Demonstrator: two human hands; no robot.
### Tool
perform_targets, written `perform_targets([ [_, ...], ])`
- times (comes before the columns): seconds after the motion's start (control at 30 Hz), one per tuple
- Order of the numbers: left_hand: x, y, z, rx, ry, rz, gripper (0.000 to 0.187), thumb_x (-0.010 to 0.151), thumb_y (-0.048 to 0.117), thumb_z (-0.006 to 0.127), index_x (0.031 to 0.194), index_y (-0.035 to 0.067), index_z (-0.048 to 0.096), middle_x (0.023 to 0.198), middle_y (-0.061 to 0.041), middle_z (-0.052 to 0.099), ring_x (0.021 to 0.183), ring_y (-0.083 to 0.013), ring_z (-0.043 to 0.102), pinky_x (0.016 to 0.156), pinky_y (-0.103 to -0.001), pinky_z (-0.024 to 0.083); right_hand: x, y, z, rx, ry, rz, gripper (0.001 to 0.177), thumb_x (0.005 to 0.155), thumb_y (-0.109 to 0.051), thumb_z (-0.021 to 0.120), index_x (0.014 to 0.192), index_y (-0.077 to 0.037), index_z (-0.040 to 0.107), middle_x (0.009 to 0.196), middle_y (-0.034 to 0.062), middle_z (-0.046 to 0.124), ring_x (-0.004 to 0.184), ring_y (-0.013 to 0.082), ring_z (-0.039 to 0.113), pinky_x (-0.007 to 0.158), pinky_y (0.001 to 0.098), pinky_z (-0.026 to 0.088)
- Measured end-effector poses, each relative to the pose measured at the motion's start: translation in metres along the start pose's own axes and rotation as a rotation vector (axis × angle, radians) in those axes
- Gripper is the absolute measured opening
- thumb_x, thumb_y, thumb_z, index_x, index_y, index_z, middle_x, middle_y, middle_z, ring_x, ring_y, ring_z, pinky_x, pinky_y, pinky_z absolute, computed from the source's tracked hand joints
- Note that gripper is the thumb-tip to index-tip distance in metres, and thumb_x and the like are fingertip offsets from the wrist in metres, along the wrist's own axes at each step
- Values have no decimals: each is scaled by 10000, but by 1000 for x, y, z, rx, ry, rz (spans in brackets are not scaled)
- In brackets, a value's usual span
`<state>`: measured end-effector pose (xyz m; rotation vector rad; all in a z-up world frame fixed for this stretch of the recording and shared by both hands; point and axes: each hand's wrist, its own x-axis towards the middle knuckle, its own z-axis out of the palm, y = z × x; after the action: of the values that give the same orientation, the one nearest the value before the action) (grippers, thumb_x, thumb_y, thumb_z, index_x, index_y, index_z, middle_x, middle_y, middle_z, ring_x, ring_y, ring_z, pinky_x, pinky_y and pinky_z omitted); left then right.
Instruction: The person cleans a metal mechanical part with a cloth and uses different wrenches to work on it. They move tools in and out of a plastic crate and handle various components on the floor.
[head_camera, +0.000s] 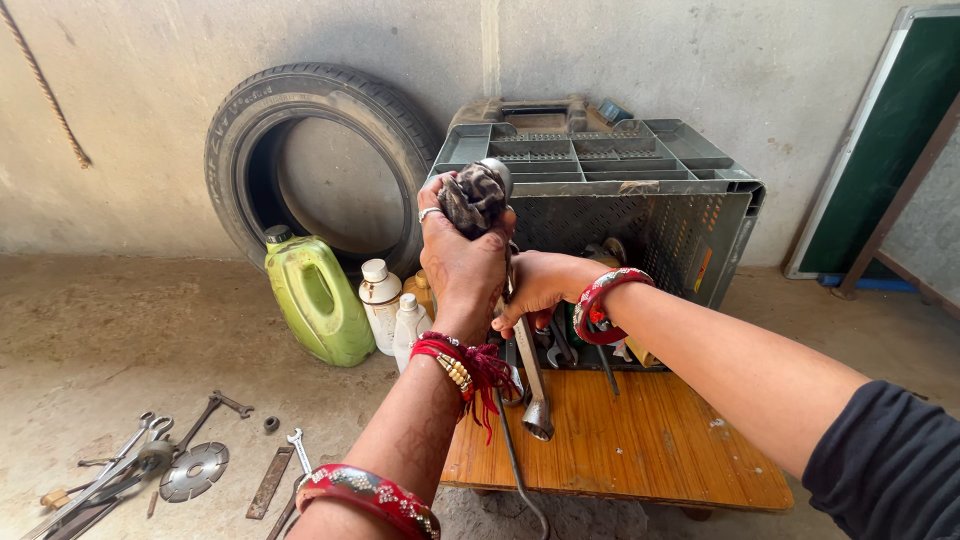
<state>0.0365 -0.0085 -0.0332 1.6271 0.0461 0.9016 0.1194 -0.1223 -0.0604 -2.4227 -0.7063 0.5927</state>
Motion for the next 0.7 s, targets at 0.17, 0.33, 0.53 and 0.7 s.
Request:
perform_targets([
  [0.17,-4,-5,5,39,-2,19,707,700,182,882,1306,196,518,1161,-92,739,1090,-269,728,922,-386,534,2,7,-4,-11,15,-6,251,718,-160,876,926,-53,785,821,58,797,665,162,728,533,292,567],
  [0.33,-1,-2,2,11,-26,-14,673,735,174,856,1317,191,519,1177,-102,725,1101,-265,721,951,-379,527,-1,2,-2,-71,11,30,270,732,-153,853,957,-40,758,852,70,776,643,197,733,540,314,587],
  [0.53,1,-1,-1,18,-52,-32,692,705,129,829,1323,196,525,1198,-90,714,1120,-266,710,963,-371,514,-1,-4,-7,-77,47,23,333,708,-164,899,967,-38,732,858,76,779,632,186,741,542,310,602],
  [0.7,6,11,-3,88,-25,168,668,717,135,828,1315,191,535,1199,-122,699,1126,-307,697,967,-402,520,-13,-15,-20,-99,56,-8,247,754,-213,867,918,-39,805,813,84,777,597,168,675,527,297,532],
])
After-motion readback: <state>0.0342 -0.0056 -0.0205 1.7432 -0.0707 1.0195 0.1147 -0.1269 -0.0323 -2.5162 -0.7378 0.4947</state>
